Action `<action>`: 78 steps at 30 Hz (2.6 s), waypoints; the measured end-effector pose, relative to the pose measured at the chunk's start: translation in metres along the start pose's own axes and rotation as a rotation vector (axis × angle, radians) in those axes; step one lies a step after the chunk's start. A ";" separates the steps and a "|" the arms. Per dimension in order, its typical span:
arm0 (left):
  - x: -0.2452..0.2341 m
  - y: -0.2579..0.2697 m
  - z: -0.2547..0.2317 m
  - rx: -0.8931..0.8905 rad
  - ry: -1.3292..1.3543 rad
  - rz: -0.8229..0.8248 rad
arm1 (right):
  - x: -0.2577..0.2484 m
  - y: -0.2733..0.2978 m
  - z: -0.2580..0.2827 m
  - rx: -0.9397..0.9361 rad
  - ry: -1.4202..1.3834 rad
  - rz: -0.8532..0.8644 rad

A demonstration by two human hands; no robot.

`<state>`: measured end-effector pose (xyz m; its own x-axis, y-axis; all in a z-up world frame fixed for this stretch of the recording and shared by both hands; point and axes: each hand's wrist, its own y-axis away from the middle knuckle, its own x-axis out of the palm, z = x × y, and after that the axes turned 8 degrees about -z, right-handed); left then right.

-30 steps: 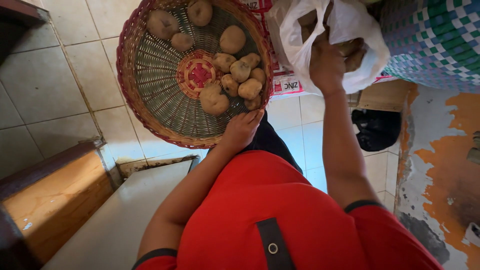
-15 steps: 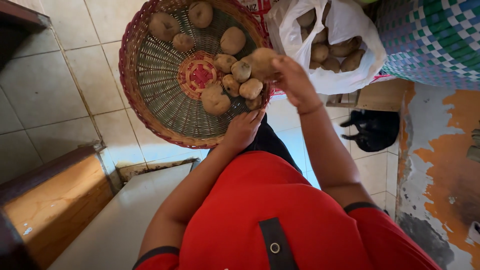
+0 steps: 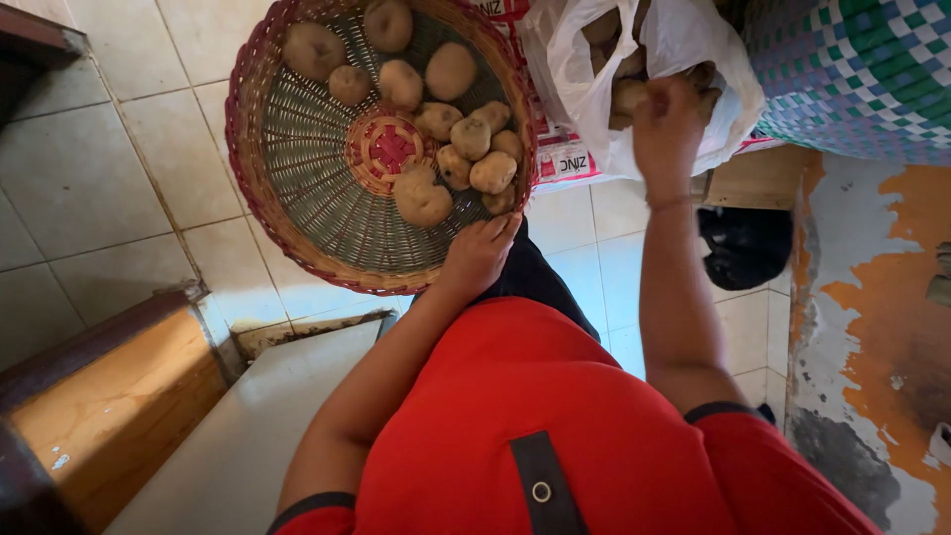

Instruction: The person retrieves a plastic bag of potatoes from a shopping basket, unties it, and transfers the potatoes one by one into a woven basket. The person handles the potatoes by hand and places them into the basket until the bag is empty.

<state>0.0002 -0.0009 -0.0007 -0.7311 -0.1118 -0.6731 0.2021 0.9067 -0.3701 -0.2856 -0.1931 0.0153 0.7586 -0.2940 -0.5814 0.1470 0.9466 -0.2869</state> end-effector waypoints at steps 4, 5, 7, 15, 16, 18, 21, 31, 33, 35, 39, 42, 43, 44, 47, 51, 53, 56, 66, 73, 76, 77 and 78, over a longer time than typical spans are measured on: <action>0.003 0.000 -0.001 0.005 -0.009 0.016 | 0.018 -0.039 -0.073 -0.259 0.602 -0.139; 0.003 0.000 0.000 0.009 -0.008 0.015 | 0.028 -0.049 -0.092 -0.257 0.768 -0.205; 0.001 0.000 0.001 0.014 -0.002 0.014 | 0.042 -0.056 -0.121 -0.211 0.807 -0.207; 0.001 0.001 0.000 0.010 -0.003 0.019 | 0.033 -0.057 -0.082 -0.011 0.613 -0.058; 0.002 0.001 0.000 0.011 -0.010 0.016 | 0.027 -0.056 -0.071 0.007 0.532 -0.043; 0.003 0.002 0.001 0.009 -0.020 0.008 | 0.015 -0.053 -0.051 0.041 0.369 -0.011; 0.004 0.001 0.003 0.011 -0.035 0.005 | -0.005 -0.043 -0.022 0.091 0.123 0.043; 0.005 0.005 -0.002 0.012 -0.052 -0.007 | 0.050 0.049 0.130 0.152 -0.372 0.606; 0.005 0.004 0.000 0.017 -0.068 -0.010 | 0.075 0.057 0.149 0.073 -0.295 0.636; 0.005 0.004 0.000 0.004 -0.069 -0.007 | 0.093 0.063 0.165 0.027 -0.194 0.591; 0.003 0.002 -0.002 0.002 -0.040 -0.007 | 0.090 0.065 0.149 -0.147 -0.220 0.446; 0.001 0.001 -0.001 0.001 -0.025 -0.007 | 0.056 0.053 0.143 -0.164 -0.188 0.370; 0.001 0.000 -0.001 -0.002 -0.019 -0.004 | 0.042 0.047 0.133 -0.125 -0.148 0.284; 0.000 0.000 -0.001 -0.005 -0.014 0.000 | 0.029 0.042 0.124 -0.085 -0.109 0.197; 0.002 0.001 -0.001 -0.011 -0.015 0.017 | -0.013 0.016 0.066 -0.107 0.076 0.072; 0.004 0.001 0.000 -0.001 -0.016 0.037 | -0.031 -0.006 -0.034 -0.323 0.587 -0.006; 0.004 0.001 0.001 0.004 -0.016 0.027 | -0.031 -0.015 -0.055 -0.288 0.724 0.012; 0.002 -0.001 0.001 0.013 -0.009 0.013 | -0.034 -0.024 -0.020 -0.102 0.780 0.110; -0.003 -0.004 -0.002 0.007 0.006 0.031 | -0.031 -0.025 -0.110 -0.361 0.945 0.042; -0.003 -0.003 -0.002 0.016 0.010 0.017 | -0.039 -0.017 -0.048 -0.113 0.669 0.032; -0.003 -0.003 -0.002 0.013 0.013 0.023 | -0.033 -0.012 -0.077 -0.139 0.589 0.014; -0.003 -0.002 -0.002 0.011 0.015 0.026 | -0.030 -0.012 -0.087 -0.149 0.574 0.021; -0.003 -0.004 -0.002 0.011 0.013 0.025 | -0.028 -0.014 -0.096 -0.150 0.573 0.020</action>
<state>0.0007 -0.0032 0.0037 -0.7339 -0.0839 -0.6740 0.2276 0.9046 -0.3605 -0.3700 -0.2107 -0.0370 0.2908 -0.3401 -0.8943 0.0133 0.9360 -0.3516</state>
